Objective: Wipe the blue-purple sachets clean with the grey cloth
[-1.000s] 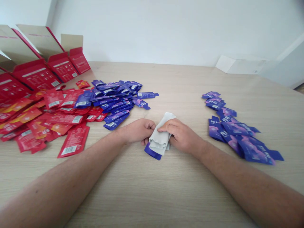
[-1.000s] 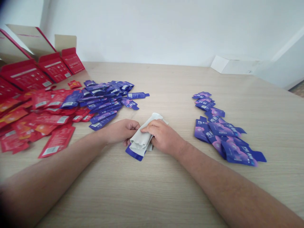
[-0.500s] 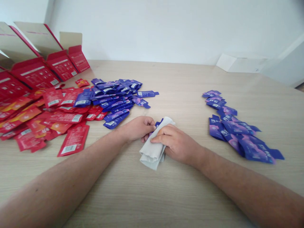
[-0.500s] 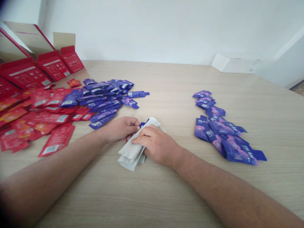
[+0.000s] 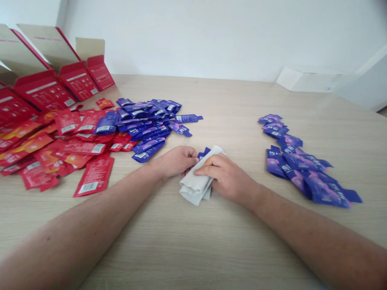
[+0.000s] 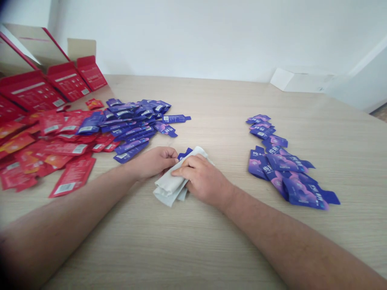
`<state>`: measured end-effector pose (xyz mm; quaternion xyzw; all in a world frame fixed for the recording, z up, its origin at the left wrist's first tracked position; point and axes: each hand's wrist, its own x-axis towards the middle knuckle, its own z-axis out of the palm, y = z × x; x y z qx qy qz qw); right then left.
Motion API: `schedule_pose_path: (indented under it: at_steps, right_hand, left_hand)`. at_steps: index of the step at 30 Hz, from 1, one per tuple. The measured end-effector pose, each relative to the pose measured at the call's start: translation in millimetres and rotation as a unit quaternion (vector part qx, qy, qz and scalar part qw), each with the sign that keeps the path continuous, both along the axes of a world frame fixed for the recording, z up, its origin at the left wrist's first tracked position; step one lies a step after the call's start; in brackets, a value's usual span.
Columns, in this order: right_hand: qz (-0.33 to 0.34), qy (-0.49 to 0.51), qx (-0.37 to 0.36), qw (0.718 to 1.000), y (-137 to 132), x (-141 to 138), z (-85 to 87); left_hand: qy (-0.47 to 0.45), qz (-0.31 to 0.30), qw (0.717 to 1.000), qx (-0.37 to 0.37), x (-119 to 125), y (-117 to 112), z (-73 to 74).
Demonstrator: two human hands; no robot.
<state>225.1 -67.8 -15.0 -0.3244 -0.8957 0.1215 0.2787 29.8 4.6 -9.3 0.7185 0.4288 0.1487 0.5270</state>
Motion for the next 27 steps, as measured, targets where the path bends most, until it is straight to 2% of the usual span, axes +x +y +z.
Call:
schedule_pose_path:
  at_steps: [5,11,18,23,27]
  right_hand:
    - [0.058,-0.011,-0.017,0.998,3.5,7.2,2.5]
    - [-0.054,0.012,0.002,0.998,23.3,23.9,-10.0]
    - [-0.085,0.008,0.025,0.996,30.9,24.8,-18.0]
    - [-0.034,0.003,0.009,0.999,33.3,28.1,-17.4]
    - [-0.100,0.005,0.018,0.995,34.9,30.6,-16.4]
  left_hand:
    - [-0.002,-0.027,0.999,-0.048,-1.7,2.1,-1.8]
    - [-0.011,-0.047,0.997,-0.060,-3.8,5.5,-4.8]
    - [0.002,-0.080,0.996,-0.050,-4.3,4.7,-3.0]
    - [0.012,-0.100,0.993,-0.055,-3.5,4.1,0.5]
    - [0.006,-0.082,0.995,-0.054,-1.9,4.3,-1.2]
